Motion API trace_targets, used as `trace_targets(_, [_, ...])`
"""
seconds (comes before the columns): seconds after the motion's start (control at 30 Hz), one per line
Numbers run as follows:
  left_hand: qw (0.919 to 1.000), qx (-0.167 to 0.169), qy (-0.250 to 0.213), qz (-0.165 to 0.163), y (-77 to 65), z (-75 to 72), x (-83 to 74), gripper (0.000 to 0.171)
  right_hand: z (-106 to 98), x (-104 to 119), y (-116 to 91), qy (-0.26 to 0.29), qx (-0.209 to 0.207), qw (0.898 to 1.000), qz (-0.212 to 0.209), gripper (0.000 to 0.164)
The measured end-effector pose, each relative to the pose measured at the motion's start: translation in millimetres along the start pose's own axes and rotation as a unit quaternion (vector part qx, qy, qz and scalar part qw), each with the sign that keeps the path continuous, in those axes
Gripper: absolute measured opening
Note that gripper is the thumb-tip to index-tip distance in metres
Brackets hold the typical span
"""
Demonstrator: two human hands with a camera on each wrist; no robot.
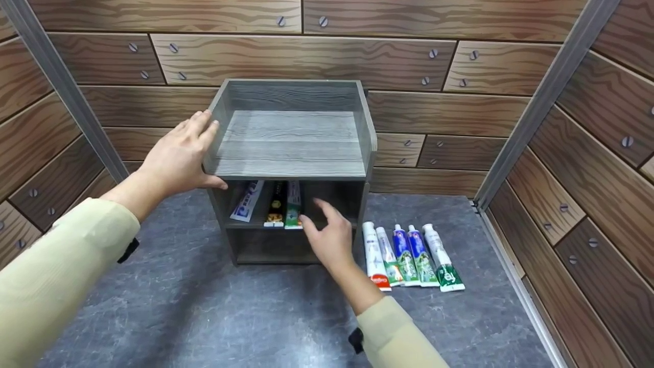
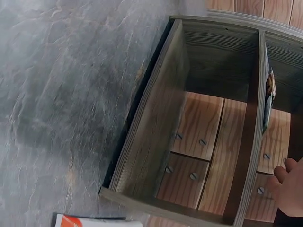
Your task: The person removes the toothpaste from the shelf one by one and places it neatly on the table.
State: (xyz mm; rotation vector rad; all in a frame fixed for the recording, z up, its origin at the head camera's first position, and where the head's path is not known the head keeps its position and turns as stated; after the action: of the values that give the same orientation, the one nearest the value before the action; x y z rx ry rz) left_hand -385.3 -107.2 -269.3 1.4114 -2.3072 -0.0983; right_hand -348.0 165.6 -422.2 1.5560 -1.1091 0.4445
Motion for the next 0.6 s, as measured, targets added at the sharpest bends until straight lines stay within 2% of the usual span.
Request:
trace_targets(0.37, [1.0000,-0.005,0.005,-0.003,-1.1,2.4,1.3,0.133,31.7,-9.4,12.2,-0.027,0.016,0.999,0.040,0.043])
trace_targets(0.6, [1.0000,-0.004,0.008,0.000,-0.4,-0.2,0.1,0.134,41.1,-17.4,18.4,-0.033,0.021,0.996,0.080,0.049])
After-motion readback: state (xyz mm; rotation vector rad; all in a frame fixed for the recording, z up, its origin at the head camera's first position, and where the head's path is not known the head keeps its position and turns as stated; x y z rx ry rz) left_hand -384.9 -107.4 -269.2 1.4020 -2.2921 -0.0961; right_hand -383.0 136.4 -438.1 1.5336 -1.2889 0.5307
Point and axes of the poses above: each hand's wrist, its own y-axis towards the middle knuckle, its own z-axis out of the palm, x = y × z, the point moved 9 cm from there along y, towards the middle knuckle, and after that the axes turned 7 degrees about y, right-handed, at the moved point
